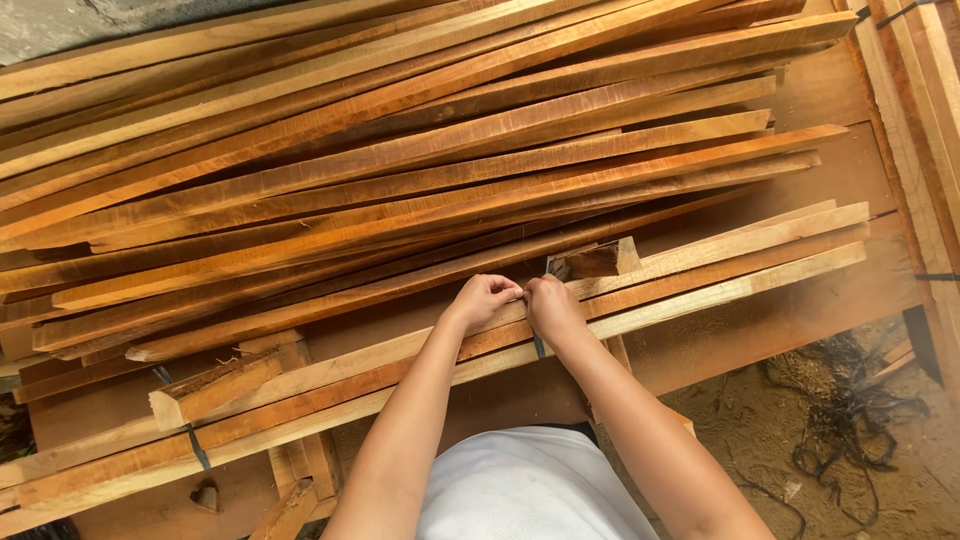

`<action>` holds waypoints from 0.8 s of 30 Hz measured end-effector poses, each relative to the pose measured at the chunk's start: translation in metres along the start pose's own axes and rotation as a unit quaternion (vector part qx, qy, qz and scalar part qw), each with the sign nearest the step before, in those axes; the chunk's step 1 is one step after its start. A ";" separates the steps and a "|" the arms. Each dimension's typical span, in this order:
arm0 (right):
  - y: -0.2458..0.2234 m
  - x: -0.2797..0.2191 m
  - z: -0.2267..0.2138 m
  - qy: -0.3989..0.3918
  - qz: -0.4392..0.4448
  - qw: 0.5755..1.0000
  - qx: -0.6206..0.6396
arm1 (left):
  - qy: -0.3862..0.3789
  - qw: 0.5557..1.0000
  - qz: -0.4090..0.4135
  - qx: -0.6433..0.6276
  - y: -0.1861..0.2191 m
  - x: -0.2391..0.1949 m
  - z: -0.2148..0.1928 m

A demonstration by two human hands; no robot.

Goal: The person aligns several thin wooden planks on a wooden rack and secures them together using black plastic ties. They wrap the ties around the planks and knot them by hand to create a bundle.

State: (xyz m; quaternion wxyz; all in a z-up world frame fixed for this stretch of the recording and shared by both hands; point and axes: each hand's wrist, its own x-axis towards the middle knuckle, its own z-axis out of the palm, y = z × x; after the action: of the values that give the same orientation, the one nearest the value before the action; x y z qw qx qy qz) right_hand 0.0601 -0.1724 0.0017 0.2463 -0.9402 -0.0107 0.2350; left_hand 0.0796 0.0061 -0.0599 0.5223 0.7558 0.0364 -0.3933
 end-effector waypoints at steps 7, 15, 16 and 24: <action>0.002 -0.002 0.005 -0.080 0.194 0.963 0.167 | -0.020 0.998 -0.026 -0.050 -0.004 0.006 -0.004; -0.019 -0.014 -0.025 -0.061 0.193 0.965 0.166 | -0.029 0.995 -0.055 -0.081 -0.009 0.009 -0.001; -0.017 -0.012 -0.024 -0.058 0.179 0.975 0.121 | -0.028 0.995 -0.055 -0.075 -0.007 0.010 -0.001; -0.006 -0.014 0.007 -0.071 0.264 0.893 0.358 | -0.035 0.994 -0.068 -0.081 -0.022 0.019 0.006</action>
State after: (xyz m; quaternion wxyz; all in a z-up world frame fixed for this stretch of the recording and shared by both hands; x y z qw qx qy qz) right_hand 0.0448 -0.1654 0.0053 0.4941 -0.7373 0.3049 0.3455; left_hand 0.0788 0.0041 -0.0896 0.5547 0.6926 0.1015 -0.4498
